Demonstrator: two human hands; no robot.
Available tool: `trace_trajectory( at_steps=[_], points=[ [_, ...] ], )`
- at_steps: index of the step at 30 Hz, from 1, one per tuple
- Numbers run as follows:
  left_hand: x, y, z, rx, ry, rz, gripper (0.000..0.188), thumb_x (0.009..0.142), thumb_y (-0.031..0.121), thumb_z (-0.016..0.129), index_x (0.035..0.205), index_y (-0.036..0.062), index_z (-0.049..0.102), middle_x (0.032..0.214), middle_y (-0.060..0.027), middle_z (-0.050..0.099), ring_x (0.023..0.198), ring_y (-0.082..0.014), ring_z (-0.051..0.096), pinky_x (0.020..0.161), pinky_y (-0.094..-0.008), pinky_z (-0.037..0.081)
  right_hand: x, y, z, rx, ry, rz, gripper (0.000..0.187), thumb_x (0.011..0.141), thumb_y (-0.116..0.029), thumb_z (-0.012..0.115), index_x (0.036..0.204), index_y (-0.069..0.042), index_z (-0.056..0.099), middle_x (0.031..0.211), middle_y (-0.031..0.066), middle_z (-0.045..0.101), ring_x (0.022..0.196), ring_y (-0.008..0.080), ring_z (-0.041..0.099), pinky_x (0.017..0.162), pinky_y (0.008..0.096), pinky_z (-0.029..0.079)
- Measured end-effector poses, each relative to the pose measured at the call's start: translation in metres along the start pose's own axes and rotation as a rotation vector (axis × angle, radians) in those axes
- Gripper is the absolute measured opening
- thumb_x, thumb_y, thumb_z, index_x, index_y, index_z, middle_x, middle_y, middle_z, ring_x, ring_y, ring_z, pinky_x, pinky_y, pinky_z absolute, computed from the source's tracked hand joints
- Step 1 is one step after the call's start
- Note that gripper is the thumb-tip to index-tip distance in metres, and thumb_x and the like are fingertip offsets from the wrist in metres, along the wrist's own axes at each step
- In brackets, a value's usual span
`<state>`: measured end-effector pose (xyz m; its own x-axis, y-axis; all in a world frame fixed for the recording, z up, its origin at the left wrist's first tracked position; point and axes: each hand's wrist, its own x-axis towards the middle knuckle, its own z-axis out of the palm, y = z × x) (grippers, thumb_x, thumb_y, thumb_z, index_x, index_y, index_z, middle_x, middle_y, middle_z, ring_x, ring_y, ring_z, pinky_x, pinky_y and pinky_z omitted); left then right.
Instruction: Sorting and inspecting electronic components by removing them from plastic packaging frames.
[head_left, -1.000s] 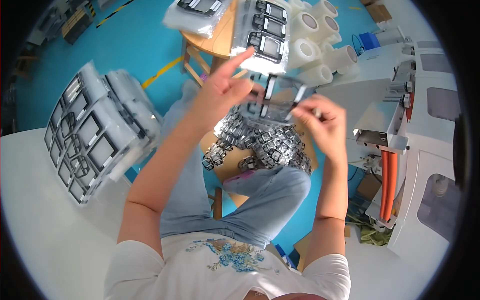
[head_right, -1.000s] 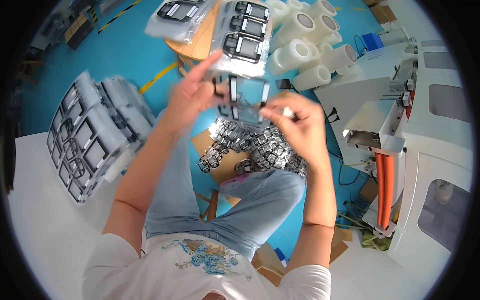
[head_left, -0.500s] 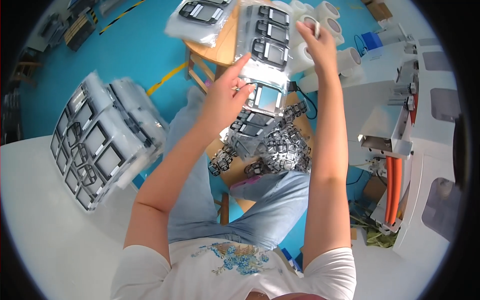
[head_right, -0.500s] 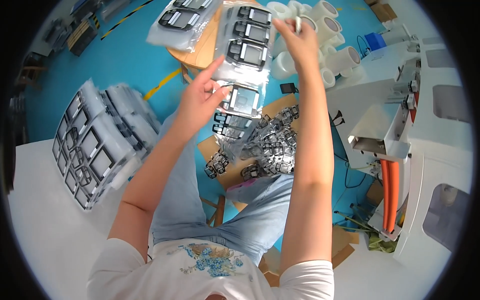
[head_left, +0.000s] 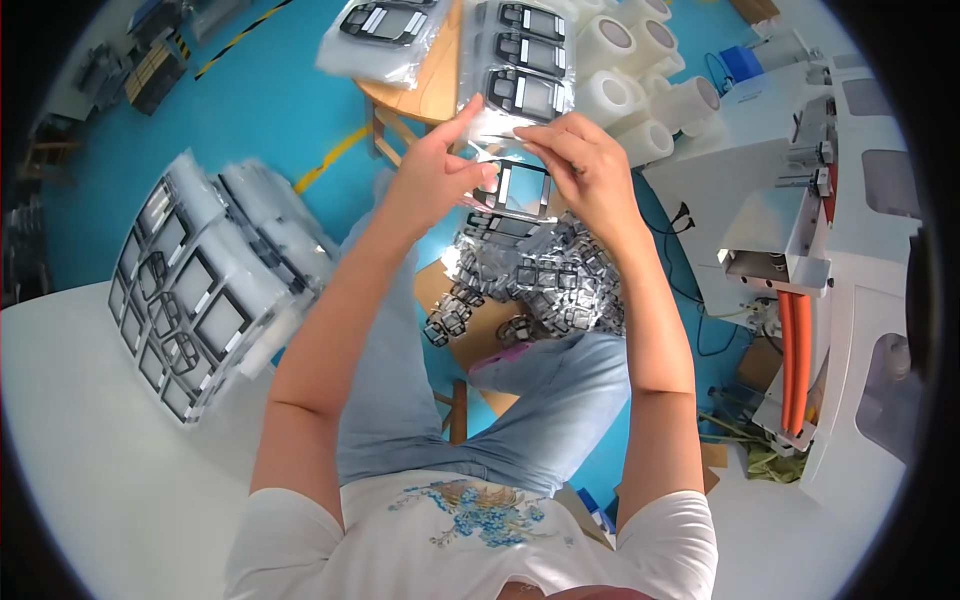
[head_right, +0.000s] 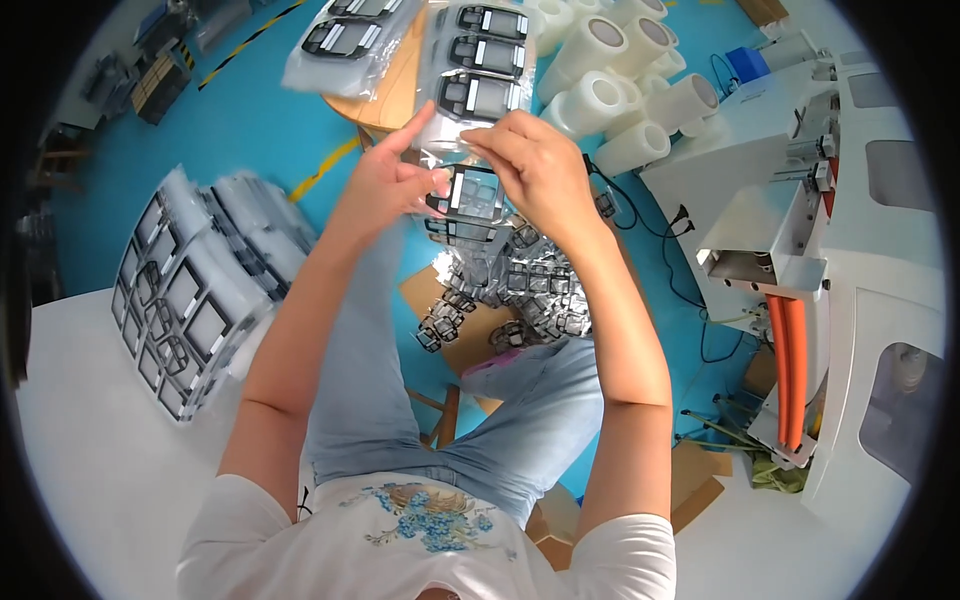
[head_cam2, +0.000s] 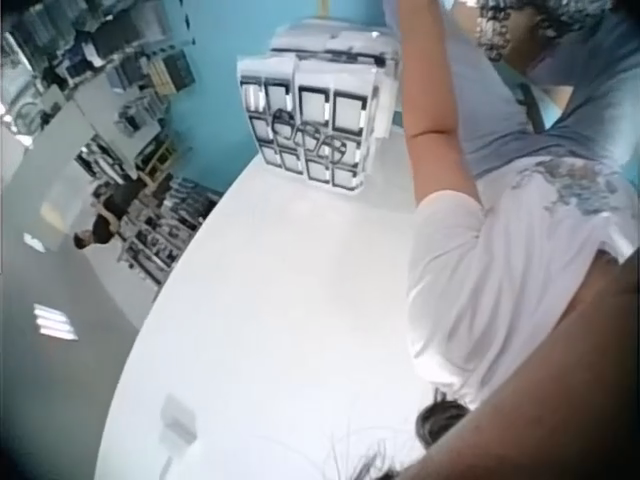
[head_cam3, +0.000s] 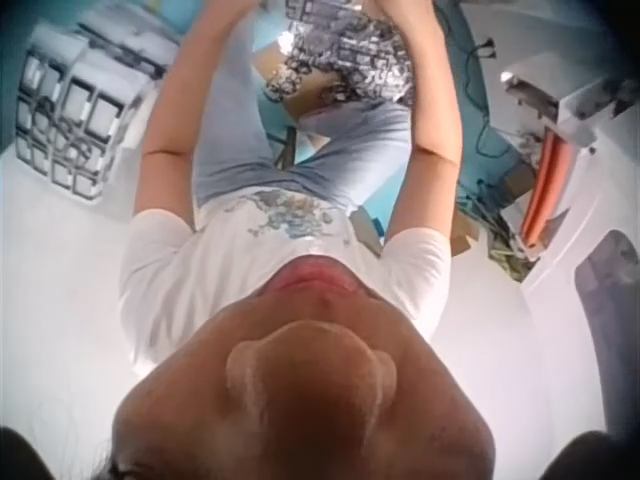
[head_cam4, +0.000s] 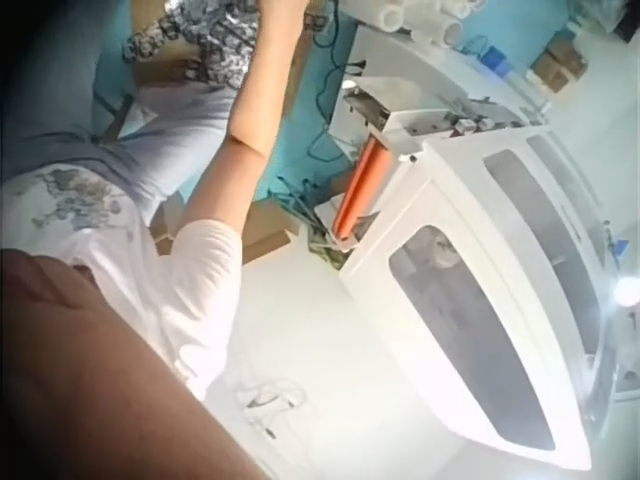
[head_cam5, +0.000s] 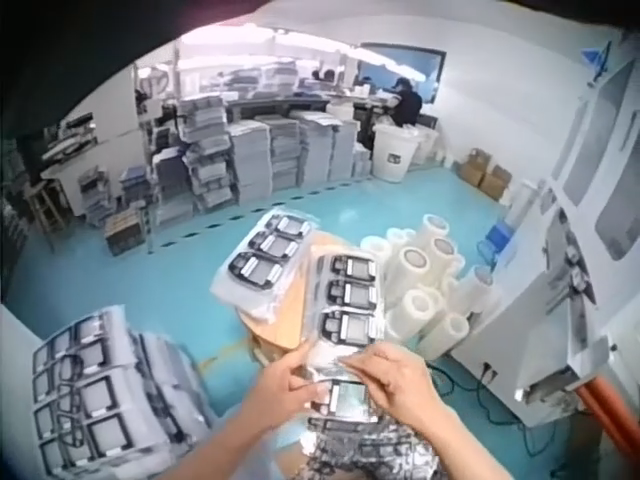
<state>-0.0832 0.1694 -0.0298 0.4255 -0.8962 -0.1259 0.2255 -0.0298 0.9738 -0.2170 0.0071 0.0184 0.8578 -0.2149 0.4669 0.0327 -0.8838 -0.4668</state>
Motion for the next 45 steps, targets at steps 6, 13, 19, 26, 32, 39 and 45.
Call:
trace_trajectory(
  at_steps=[6, 13, 19, 26, 32, 39, 45],
  points=[
    [0.007, -0.008, -0.004, 0.082, 0.022, 0.014, 0.081, 0.089, 0.005, 0.065, 0.157, 0.0113, 0.021, 0.078, -0.0017, 0.069, 0.071, -0.0054, 0.061, 0.064, -0.0234, 0.056, 0.011, -0.007, 0.011, -0.234, -0.062, -0.212, 0.025, 0.069, -0.004, 0.064, 0.093, -0.007, 0.072, 0.08, 0.0041, 0.062, 0.074, 0.0241, 0.064, 0.061, 0.036, 0.05],
    [-0.012, 0.007, 0.0, 0.314, 0.072, 0.052, 0.079, 0.091, 0.004, 0.062, 0.157, 0.01, 0.019, 0.082, -0.0049, 0.07, 0.074, -0.004, 0.06, 0.076, -0.0218, 0.05, -0.041, -0.015, -0.05, -0.513, -0.052, 0.241, 0.013, 0.084, -0.004, 0.058, 0.097, -0.002, 0.061, 0.091, 0.0135, 0.066, 0.079, 0.0331, 0.064, 0.068, 0.0397, 0.049],
    [-0.035, 0.003, 0.022, -0.305, 0.051, 0.25, 0.062, 0.095, 0.005, 0.059, 0.151, 0.0055, 0.032, 0.091, -0.009, 0.071, 0.084, -0.01, 0.065, 0.08, -0.0252, 0.051, -0.056, -0.034, -0.051, 0.54, -0.097, 0.47, 0.021, 0.085, -0.008, 0.076, 0.102, 0.0, 0.069, 0.083, 0.0035, 0.068, 0.075, 0.0094, 0.063, 0.067, 0.0218, 0.048],
    [-0.054, -0.053, 0.048, -0.311, -0.069, 0.079, 0.016, 0.096, 0.005, 0.061, 0.109, -0.0044, 0.059, 0.092, -0.0068, 0.068, 0.076, -0.0104, 0.064, 0.069, -0.0241, 0.052, 0.038, -0.014, -0.066, 0.692, 0.179, 0.553, 0.023, 0.091, -0.029, 0.071, 0.097, -0.006, 0.07, 0.076, -0.0046, 0.064, 0.059, -0.0001, 0.043, 0.052, 0.017, 0.032],
    [-0.042, -0.015, 0.043, -0.397, 0.281, 0.167, 0.014, 0.097, 0.01, 0.062, 0.102, -0.0027, 0.058, 0.088, -0.007, 0.069, 0.074, -0.0119, 0.068, 0.066, -0.024, 0.054, -0.037, -0.006, -0.035, 0.718, -0.148, 0.808, 0.026, 0.093, -0.025, 0.069, 0.107, -0.004, 0.07, 0.087, -0.0011, 0.07, 0.067, 0.0008, 0.052, 0.058, 0.0184, 0.041],
    [-0.039, -0.022, 0.039, -0.474, 0.218, 0.263, 0.014, 0.095, 0.009, 0.066, 0.102, -0.0012, 0.061, 0.09, -0.0062, 0.07, 0.082, -0.0132, 0.069, 0.074, -0.0238, 0.053, -0.021, -0.042, -0.036, 0.573, 0.018, 0.398, 0.007, 0.084, -0.005, 0.075, 0.091, -0.003, 0.075, 0.082, 0.0014, 0.071, 0.072, 0.0074, 0.059, 0.063, 0.0229, 0.045],
    [-0.043, -0.027, 0.048, -0.24, 0.182, 0.255, 0.031, 0.092, 0.006, 0.068, 0.12, -0.0001, 0.058, 0.082, -0.0046, 0.068, 0.072, -0.0092, 0.064, 0.064, -0.0228, 0.054, 0.089, 0.021, -0.057, 0.557, 0.44, 0.456, 0.025, 0.092, -0.023, 0.069, 0.101, 0.001, 0.068, 0.073, -0.0053, 0.055, 0.061, 0.0024, 0.041, 0.055, 0.0201, 0.03]
  ],
)
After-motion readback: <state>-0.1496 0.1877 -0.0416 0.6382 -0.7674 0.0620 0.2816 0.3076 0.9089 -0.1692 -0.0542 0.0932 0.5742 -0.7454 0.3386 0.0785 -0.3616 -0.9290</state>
